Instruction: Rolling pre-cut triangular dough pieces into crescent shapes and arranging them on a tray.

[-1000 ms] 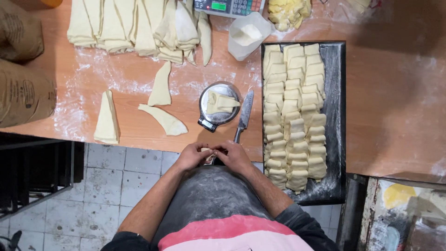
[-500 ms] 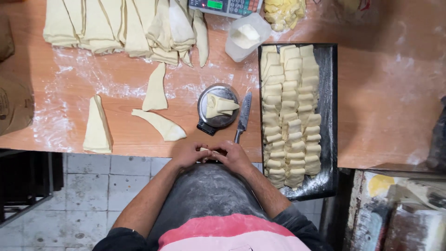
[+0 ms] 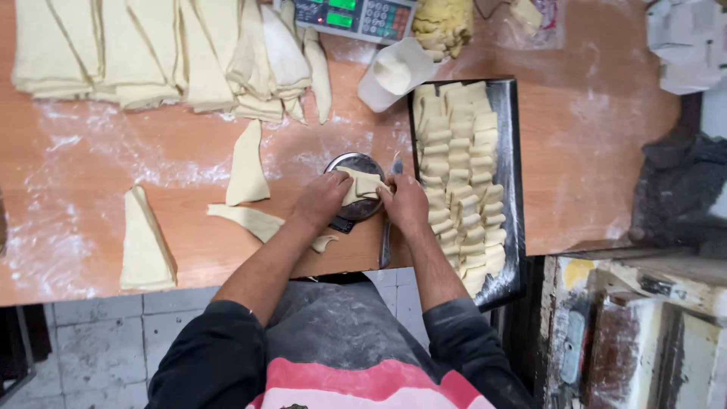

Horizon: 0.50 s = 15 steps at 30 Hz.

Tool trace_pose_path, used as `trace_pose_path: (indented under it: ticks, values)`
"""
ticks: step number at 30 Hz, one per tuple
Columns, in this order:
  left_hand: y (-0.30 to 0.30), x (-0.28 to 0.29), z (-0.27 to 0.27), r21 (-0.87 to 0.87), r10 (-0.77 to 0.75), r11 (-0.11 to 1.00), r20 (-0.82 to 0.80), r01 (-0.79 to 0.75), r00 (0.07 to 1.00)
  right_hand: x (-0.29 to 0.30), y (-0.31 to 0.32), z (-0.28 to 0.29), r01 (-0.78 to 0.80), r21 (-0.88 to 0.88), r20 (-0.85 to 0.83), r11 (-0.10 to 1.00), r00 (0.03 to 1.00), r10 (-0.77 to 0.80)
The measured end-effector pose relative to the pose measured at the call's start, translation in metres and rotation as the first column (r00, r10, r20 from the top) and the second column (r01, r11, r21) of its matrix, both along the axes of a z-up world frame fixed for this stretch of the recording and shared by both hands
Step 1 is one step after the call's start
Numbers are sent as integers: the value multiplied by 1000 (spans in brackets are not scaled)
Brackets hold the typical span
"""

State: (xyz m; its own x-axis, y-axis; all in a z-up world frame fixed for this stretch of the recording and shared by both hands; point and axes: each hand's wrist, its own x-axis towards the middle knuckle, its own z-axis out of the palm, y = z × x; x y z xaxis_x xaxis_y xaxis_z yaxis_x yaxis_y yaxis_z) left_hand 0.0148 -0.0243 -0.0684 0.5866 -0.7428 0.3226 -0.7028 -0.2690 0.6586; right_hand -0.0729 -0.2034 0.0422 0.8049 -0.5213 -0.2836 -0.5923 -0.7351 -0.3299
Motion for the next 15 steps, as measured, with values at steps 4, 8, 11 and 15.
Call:
trace_pose_path:
  ticks: [4, 8, 11, 15]
  values:
    - [-6, 7, 5, 170, -165, 975, 111, 145, 980, -40, -11, -37, 66, 134, 290, 989, 951, -103]
    - [3, 5, 24, 229, -278, 952, 370, 203, 886, -80, -27, -77, 238, 662, 280, 710, 801, -529]
    - [3, 7, 61, 253, -273, 944, 240, 212, 931, -96, -26, -79, 288, 752, 233, 593, 725, -648]
    - [-11, 9, 89, 386, -80, 906, -246, 173, 966, -101, -20, -63, 286, 848, 197, 446, 611, -766]
